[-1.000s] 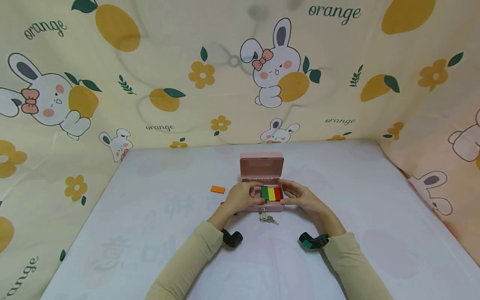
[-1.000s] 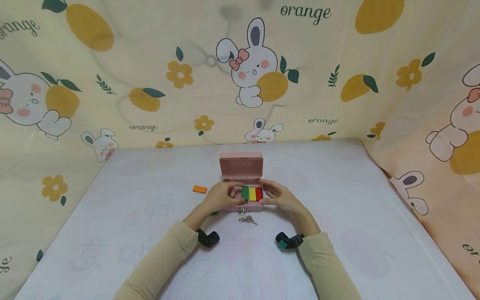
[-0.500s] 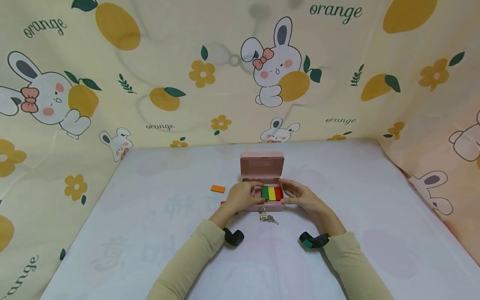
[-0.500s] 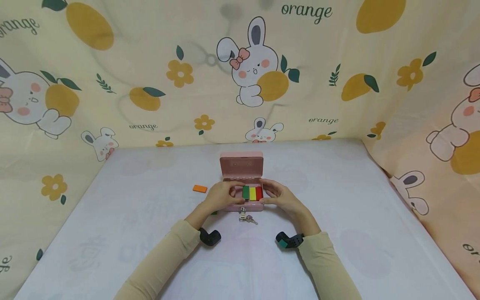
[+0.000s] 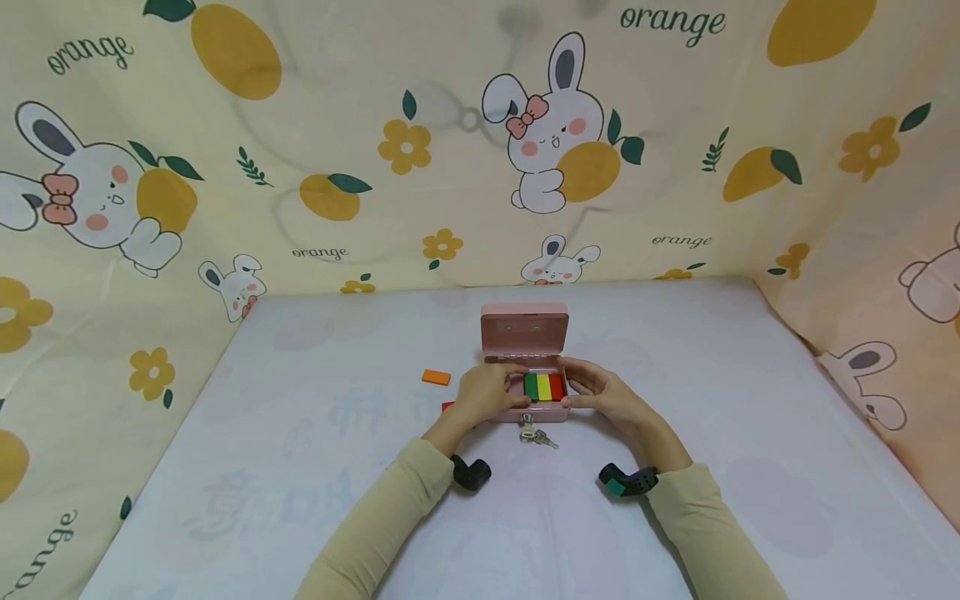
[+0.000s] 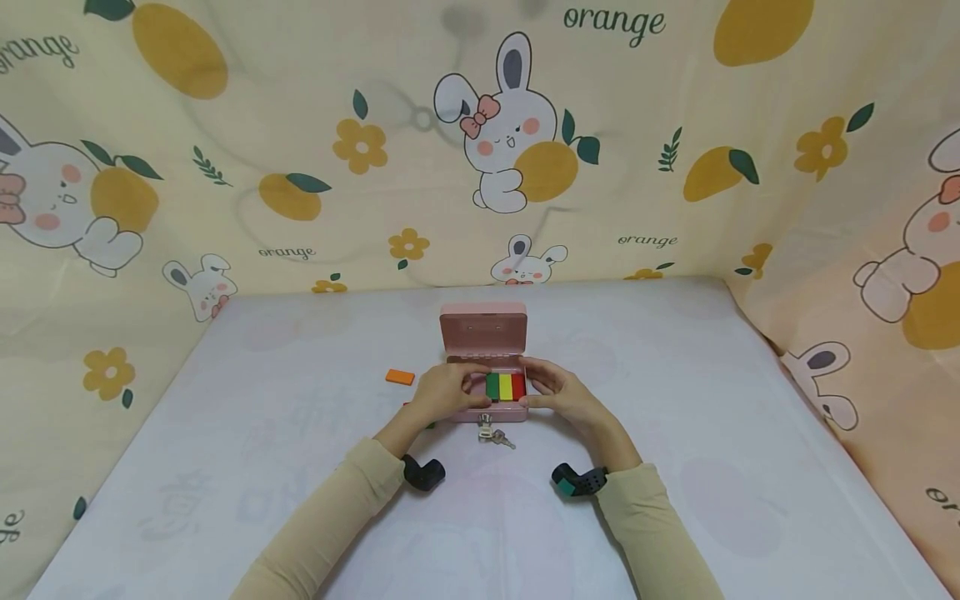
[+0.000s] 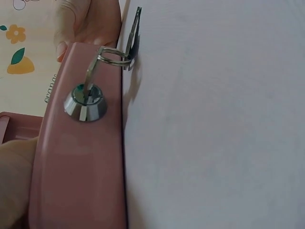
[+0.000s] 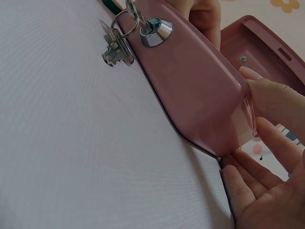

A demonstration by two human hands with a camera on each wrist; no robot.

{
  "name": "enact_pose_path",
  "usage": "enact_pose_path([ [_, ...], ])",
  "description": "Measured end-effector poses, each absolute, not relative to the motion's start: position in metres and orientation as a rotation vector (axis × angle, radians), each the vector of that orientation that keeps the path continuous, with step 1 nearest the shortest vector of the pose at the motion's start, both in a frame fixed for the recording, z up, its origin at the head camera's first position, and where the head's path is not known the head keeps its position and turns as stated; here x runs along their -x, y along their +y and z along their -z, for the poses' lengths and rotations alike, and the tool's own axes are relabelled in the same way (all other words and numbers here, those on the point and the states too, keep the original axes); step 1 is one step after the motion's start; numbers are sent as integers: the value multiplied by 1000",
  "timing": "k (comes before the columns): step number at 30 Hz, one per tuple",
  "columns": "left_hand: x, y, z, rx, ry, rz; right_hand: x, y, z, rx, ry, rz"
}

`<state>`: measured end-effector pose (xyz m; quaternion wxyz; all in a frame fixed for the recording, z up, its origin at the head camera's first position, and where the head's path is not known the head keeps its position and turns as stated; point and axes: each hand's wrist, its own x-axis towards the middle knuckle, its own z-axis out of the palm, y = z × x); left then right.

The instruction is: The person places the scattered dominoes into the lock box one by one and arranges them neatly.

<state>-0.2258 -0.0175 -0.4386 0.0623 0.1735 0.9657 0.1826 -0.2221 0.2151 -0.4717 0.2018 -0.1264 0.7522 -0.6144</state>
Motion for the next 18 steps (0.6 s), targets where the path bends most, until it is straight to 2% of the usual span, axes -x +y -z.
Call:
enact_pose_path([
  [18,224,-14,437,-497,2932,-469,222,215,471,370,2100,1738],
])
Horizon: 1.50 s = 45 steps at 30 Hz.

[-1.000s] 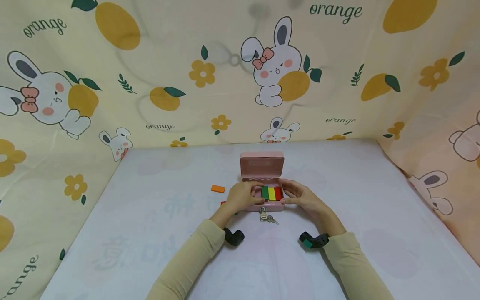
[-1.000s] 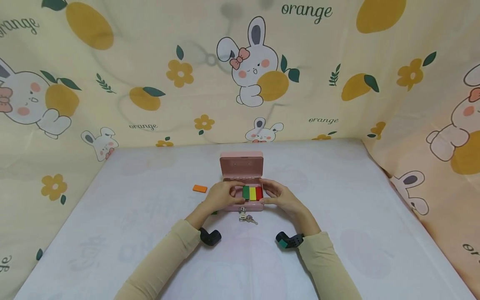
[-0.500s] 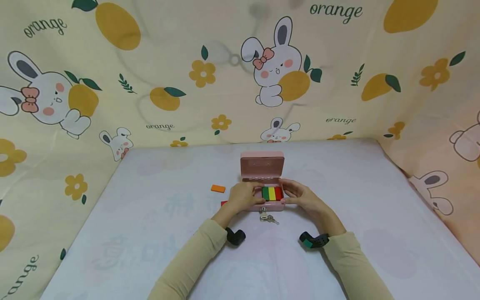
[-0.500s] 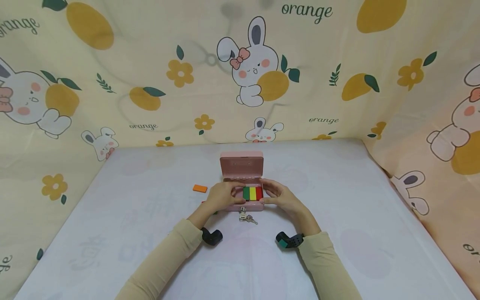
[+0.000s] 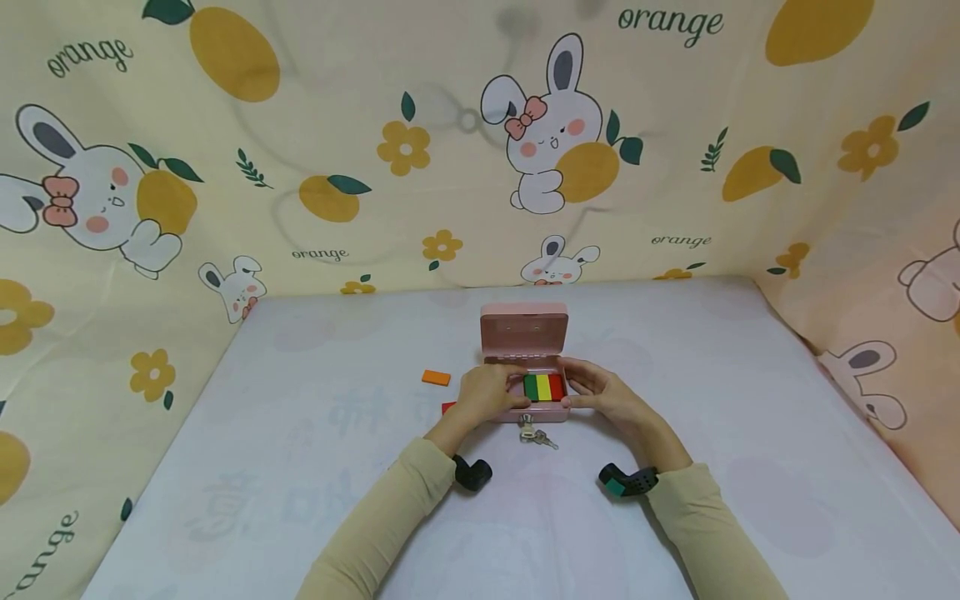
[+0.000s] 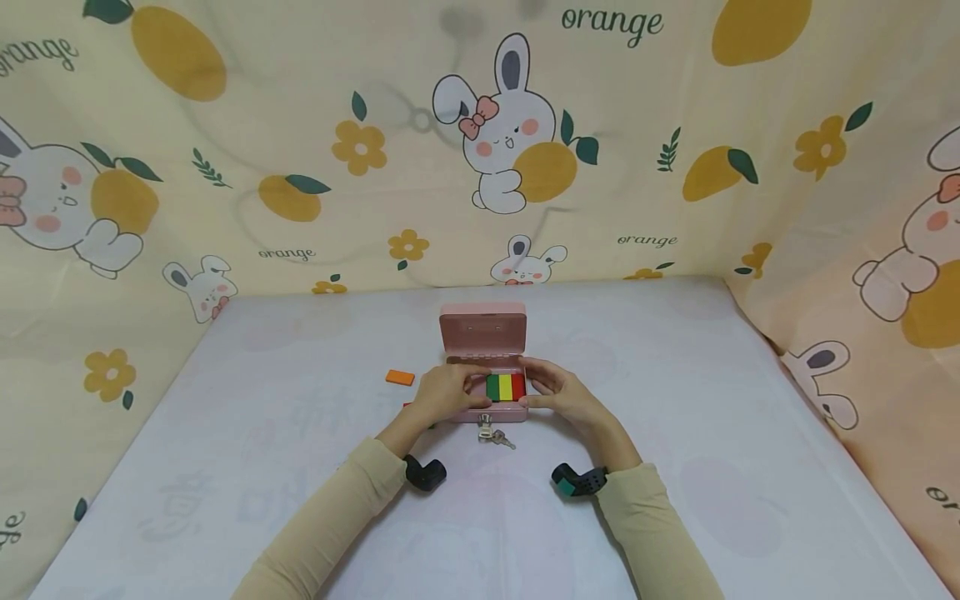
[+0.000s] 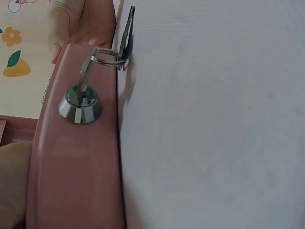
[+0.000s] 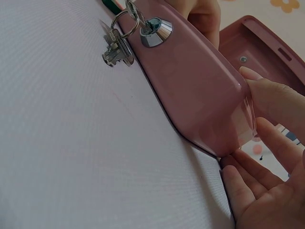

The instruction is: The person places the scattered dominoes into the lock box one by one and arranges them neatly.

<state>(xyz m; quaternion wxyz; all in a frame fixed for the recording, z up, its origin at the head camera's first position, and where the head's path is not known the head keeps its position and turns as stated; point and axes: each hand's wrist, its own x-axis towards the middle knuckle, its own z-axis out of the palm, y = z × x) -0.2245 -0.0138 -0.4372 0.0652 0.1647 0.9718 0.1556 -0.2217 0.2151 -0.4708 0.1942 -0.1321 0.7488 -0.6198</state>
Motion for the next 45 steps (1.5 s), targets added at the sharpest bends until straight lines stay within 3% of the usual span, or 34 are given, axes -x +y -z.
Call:
enact_pose_path([
  [45,225,-12,433,-493,2898,-427,221,216,471,359,2116,1711],
])
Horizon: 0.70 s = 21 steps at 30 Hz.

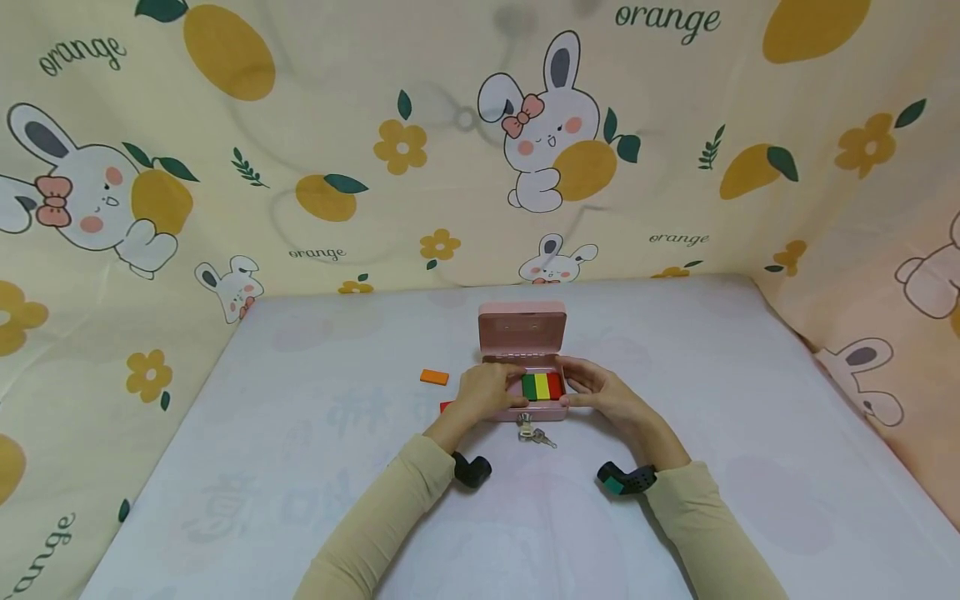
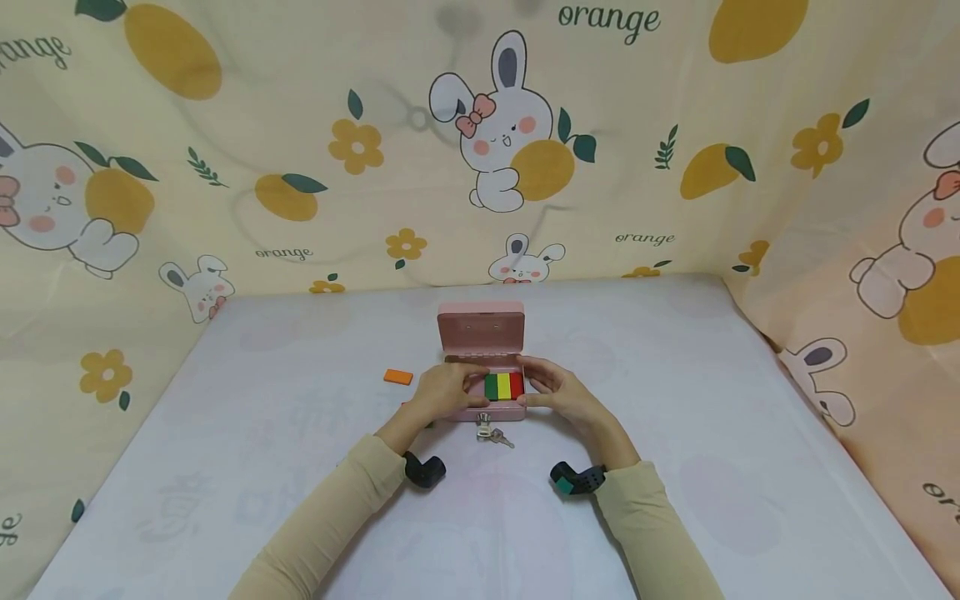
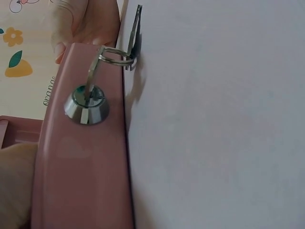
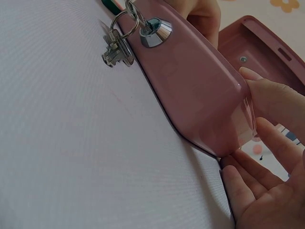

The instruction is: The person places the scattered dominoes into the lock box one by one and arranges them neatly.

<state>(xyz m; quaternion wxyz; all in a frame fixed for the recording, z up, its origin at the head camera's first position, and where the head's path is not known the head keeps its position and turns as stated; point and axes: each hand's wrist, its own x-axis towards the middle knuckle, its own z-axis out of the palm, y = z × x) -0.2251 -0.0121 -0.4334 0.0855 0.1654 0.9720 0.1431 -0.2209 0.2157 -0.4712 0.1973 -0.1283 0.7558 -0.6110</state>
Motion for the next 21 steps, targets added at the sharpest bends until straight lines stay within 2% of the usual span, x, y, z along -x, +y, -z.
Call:
enact_pose_path([
  [21,222,-18,428,-528,2848,-713,222,216,472,344,2082,1739],
])
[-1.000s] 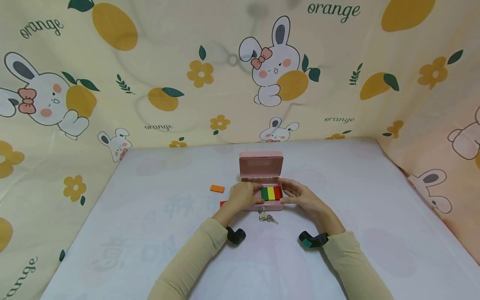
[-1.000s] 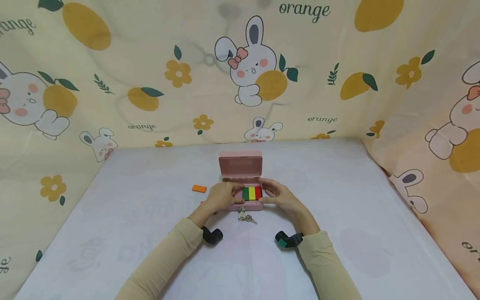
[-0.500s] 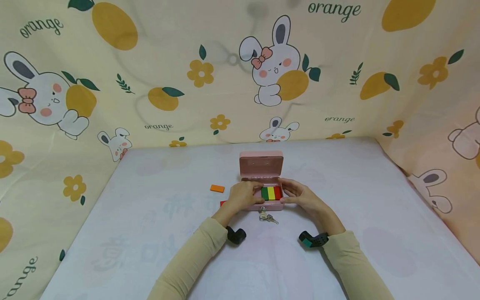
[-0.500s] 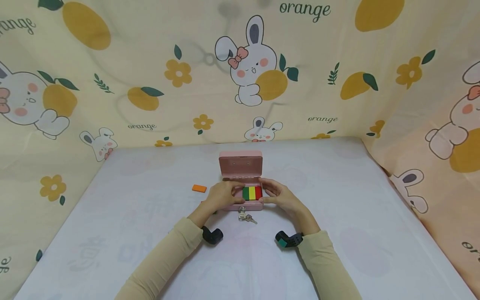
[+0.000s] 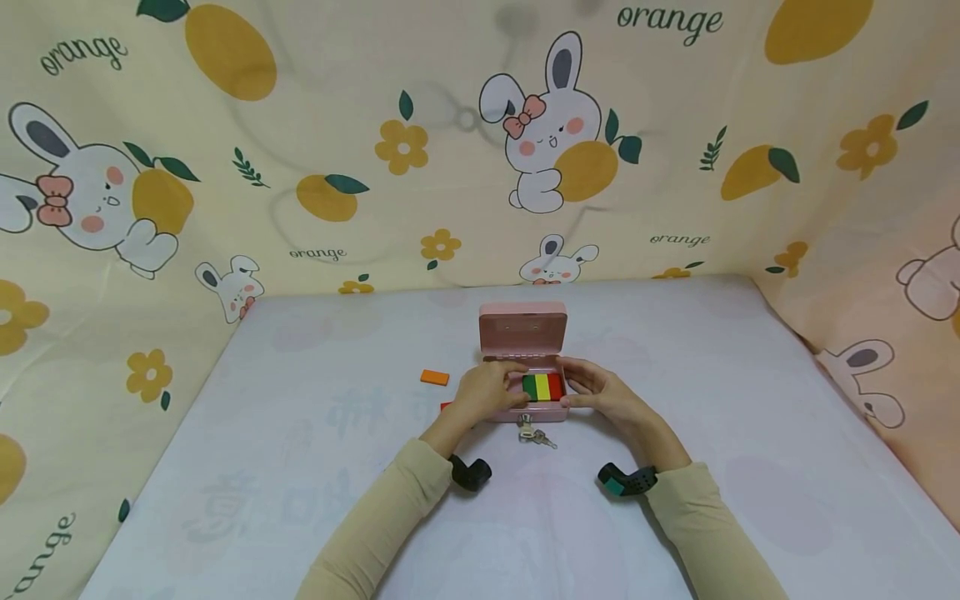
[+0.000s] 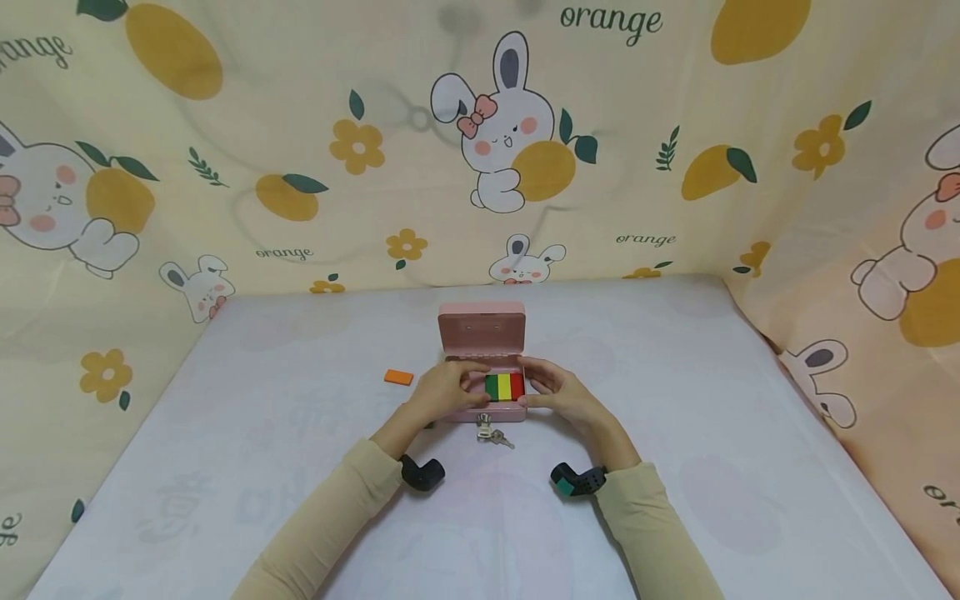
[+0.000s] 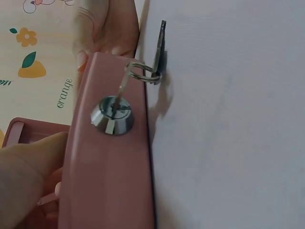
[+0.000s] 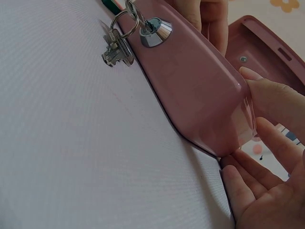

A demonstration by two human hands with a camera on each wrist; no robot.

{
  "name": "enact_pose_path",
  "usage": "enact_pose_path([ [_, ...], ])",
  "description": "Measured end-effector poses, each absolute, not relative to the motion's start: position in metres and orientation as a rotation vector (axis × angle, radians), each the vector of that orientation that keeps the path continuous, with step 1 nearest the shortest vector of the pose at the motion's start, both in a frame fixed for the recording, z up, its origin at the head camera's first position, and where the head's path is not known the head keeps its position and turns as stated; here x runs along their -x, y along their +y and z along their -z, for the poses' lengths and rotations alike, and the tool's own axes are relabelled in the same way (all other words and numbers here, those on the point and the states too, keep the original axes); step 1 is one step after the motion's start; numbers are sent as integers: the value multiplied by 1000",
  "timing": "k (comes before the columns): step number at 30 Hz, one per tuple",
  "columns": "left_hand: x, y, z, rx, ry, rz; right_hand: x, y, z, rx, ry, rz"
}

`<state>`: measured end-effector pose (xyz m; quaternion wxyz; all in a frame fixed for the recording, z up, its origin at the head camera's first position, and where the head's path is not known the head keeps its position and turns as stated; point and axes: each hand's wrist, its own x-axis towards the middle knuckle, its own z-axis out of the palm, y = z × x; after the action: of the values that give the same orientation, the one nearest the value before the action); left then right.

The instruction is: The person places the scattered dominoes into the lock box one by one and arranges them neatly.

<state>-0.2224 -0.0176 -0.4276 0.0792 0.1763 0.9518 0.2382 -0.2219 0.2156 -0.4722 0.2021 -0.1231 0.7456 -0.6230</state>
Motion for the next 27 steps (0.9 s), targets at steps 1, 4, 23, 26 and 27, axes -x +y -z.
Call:
enact_pose_path([
  [1,222,-18,427,-529,2845,-727,222,215,472,345,2081,1741],
  [4,221,-20,427,-533,2838,-767,222,215,472,339,2075,1741],
  [23,218,-32,426,-573,2839,-1056,222,216,472,346,2080,1752],
  [26,217,-36,426,-572,2840,-1108,222,216,472,344,2082,1750],
  [27,217,-37,425,-570,2842,-1124,222,216,472,342,2083,1749],
])
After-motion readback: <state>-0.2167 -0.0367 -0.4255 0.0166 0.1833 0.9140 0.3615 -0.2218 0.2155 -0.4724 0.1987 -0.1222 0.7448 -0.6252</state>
